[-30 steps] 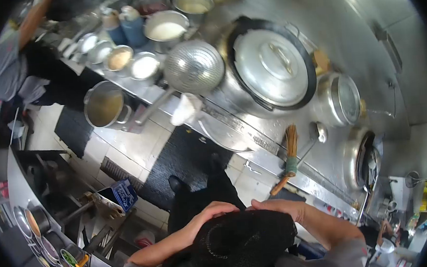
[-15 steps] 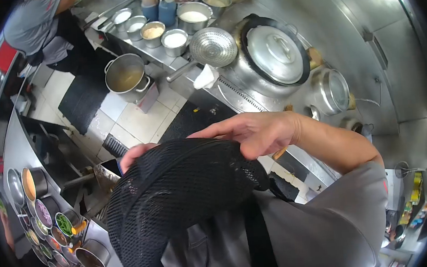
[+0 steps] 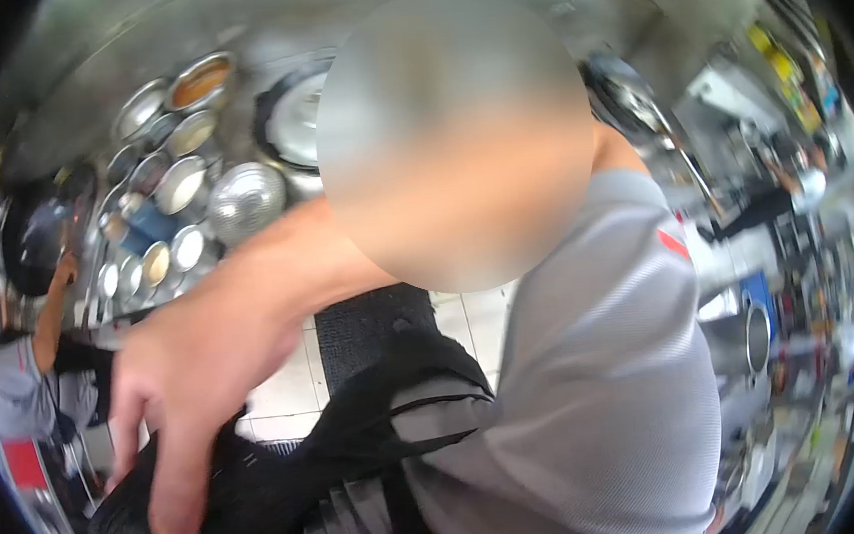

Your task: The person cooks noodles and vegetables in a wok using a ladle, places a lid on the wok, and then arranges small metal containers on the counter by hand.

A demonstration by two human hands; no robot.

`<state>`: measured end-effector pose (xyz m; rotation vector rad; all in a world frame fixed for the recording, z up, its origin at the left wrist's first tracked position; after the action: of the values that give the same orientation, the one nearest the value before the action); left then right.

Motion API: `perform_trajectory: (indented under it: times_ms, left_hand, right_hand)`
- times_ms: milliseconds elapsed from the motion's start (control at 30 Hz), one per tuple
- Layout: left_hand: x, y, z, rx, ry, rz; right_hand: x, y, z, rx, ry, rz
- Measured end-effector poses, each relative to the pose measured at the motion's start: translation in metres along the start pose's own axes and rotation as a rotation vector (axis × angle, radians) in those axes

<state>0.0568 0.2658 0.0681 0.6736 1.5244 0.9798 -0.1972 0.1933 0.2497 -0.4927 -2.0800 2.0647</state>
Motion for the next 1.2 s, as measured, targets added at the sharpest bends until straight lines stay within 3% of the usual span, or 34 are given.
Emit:
perform_trajectory:
  times_ms: [133, 467, 1200]
  left_hand:
    - [-0.014, 0.012, -0.022, -0.045, -0.093, -0.088]
    - [-0.029, 0.022, -0.043, -0.1, -0.198, -0.143]
    - [-0.022, 0.047, -0.032, -0.184, -0.136, -0.176]
  right_hand:
    - [0.032, -0.025, -0.013, 0.141, 0.088, 0.045]
    - [0.064, -0.008, -0.002, 0.161, 0.143, 0.198]
    - [0.038, 0.011, 0.007, 0.075, 0.0, 0.247]
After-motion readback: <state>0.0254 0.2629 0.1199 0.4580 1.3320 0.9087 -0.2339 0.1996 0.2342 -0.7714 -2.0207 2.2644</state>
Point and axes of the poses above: each hand's wrist, its own x-axis away from the middle knuckle, its own z-axis out of the back of the hand, y = z × x, the point moved 2 cm from there along -x, towards the middle knuckle, and after that the axes turned 4 degrees about -x, right-handed, at the moved point
